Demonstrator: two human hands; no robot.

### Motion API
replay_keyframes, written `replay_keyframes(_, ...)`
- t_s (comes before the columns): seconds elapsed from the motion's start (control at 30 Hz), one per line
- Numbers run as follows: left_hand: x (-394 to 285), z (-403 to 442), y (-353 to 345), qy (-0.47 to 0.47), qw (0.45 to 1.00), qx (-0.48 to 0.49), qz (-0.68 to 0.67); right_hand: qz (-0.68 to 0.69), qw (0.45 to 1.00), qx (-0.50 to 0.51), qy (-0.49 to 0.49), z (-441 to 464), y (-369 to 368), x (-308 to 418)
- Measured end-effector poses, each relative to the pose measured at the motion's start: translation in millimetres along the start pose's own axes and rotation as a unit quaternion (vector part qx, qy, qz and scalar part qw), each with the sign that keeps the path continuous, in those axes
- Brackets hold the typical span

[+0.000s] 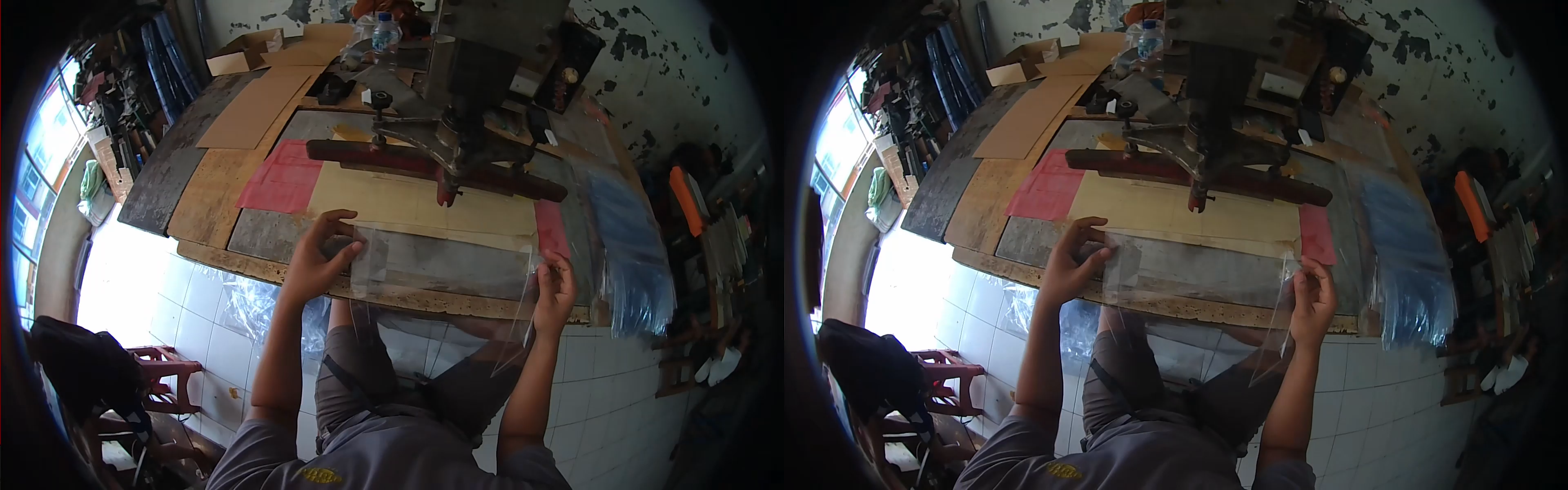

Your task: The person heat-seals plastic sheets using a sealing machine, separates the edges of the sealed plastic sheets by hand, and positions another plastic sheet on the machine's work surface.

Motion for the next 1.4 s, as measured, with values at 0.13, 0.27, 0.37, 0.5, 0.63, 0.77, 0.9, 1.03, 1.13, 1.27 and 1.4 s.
replay_keyframes(0.13,-10,-3,0,0.019,0.999,-0.017,-0.023,-0.023,1.000,0.009,0.009,-5,2,0)
replay_keyframes(0.27,-3,-4,-2,0.028,0.996,-0.048,-0.075,-0.044,0.998,0.010,0.034,-5,2,-4)
replay_keyframes(0.37,-1,-5,-1,0.038,0.991,-0.086,-0.094,-0.073,0.994,0.035,0.068,-5,-2,0)
replay_keyframes(0.5,-1,-5,0,0.023,0.990,-0.104,-0.091,-0.100,0.992,0.038,0.068,-5,-2,-1)
replay_keyframes(0.63,3,-8,2,0.011,0.990,-0.102,-0.093,-0.114,0.992,0.031,0.041,-5,-1,-7)
replay_keyframes(0.77,4,-8,4,0.013,0.991,-0.095,-0.091,-0.147,0.988,0.029,0.027,-3,-1,-7)
replay_keyframes(0.9,-1,-9,4,0.046,0.991,-0.080,-0.094,-0.134,0.991,0.028,0.002,-3,1,-13)
replay_keyframes(1.03,-2,-10,4,0.044,0.994,-0.076,-0.067,-0.122,0.992,0.022,-0.010,-4,1,-13)
replay_keyframes(1.13,-3,-9,5,0.045,0.995,-0.072,-0.060,-0.124,0.992,0.033,-0.009,-3,2,-14)
replay_keyframes(1.27,-3,-9,5,0.045,0.995,-0.072,-0.048,-0.144,0.989,0.038,-0.008,-3,2,-16)
replay_keyframes(1.4,-2,-9,6,0.044,0.996,-0.071,-0.040,-0.144,0.988,0.044,-0.014,-3,0,-14)
Point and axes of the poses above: each hand's wrist, its own z-axis towards the middle knuckle, its own y-axis out of the back of the hand, x = y × z, the point moved 4 cm from there along z, towards the middle knuckle, and after that the axes turned 4 degrees about z, right-handed, at the moved point
